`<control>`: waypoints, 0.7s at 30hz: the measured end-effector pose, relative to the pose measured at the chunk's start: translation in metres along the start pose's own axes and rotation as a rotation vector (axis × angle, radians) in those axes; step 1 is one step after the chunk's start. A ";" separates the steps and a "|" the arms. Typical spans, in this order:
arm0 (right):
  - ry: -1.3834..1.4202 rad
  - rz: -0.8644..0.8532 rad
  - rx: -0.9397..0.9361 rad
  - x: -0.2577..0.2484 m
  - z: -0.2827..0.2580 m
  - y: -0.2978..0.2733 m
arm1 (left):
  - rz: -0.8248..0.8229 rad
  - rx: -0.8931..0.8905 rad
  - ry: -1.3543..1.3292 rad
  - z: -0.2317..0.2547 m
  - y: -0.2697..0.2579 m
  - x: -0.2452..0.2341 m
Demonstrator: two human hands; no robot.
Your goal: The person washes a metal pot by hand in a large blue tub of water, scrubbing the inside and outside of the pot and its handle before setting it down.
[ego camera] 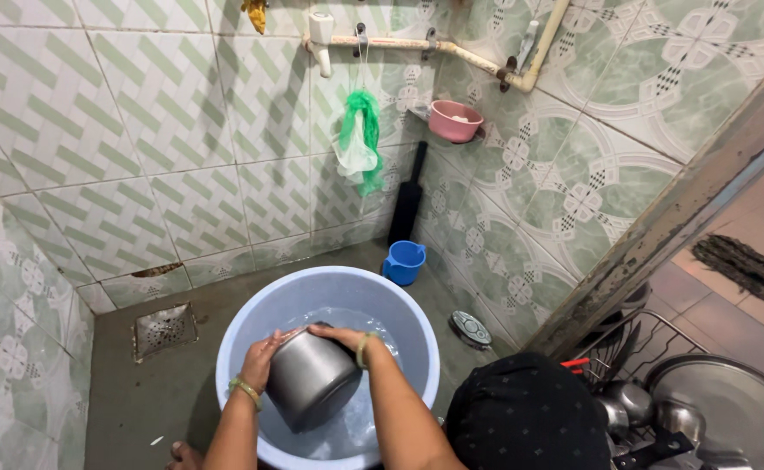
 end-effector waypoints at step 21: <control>1.015 0.400 0.106 -0.044 0.120 0.084 | 0.315 0.072 0.295 -0.038 0.016 -0.020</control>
Point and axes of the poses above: each hand's wrist, its own y-axis towards the middle knuckle, its own x-axis out of the palm, z = x × y, the point moved 3 cm from there along y, towards the middle knuckle, and after that the axes turned 10 degrees about x, right-handed, at the moved point
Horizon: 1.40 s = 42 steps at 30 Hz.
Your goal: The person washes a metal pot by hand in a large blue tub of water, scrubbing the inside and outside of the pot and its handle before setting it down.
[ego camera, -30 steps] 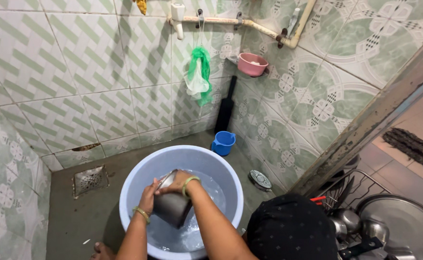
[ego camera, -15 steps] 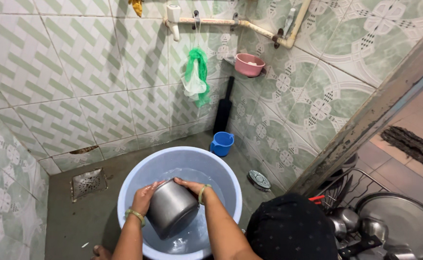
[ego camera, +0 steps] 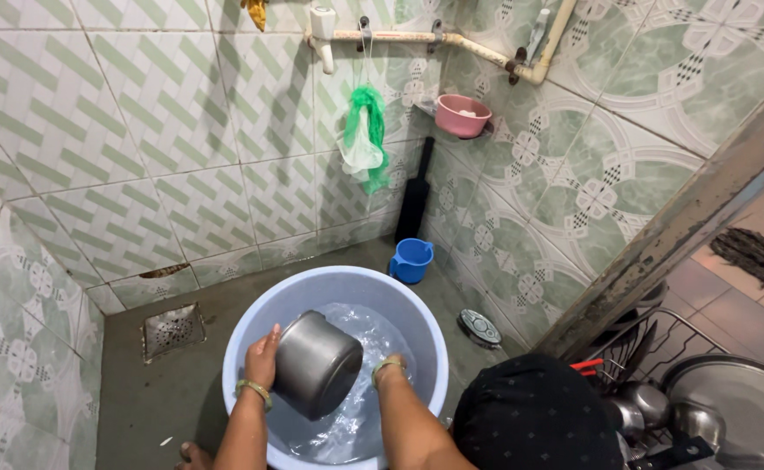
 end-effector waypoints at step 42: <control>-1.640 0.016 -0.905 0.145 -0.031 -0.165 | -0.198 0.027 -0.284 -0.004 -0.009 0.017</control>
Point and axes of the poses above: each hand's wrist, its own y-axis towards the middle knuckle, its own x-axis out of the palm, z = x × y, the point moved 3 cm from there along y, towards the middle knuckle, and after that the axes turned 10 degrees about x, right-handed, at the moved point
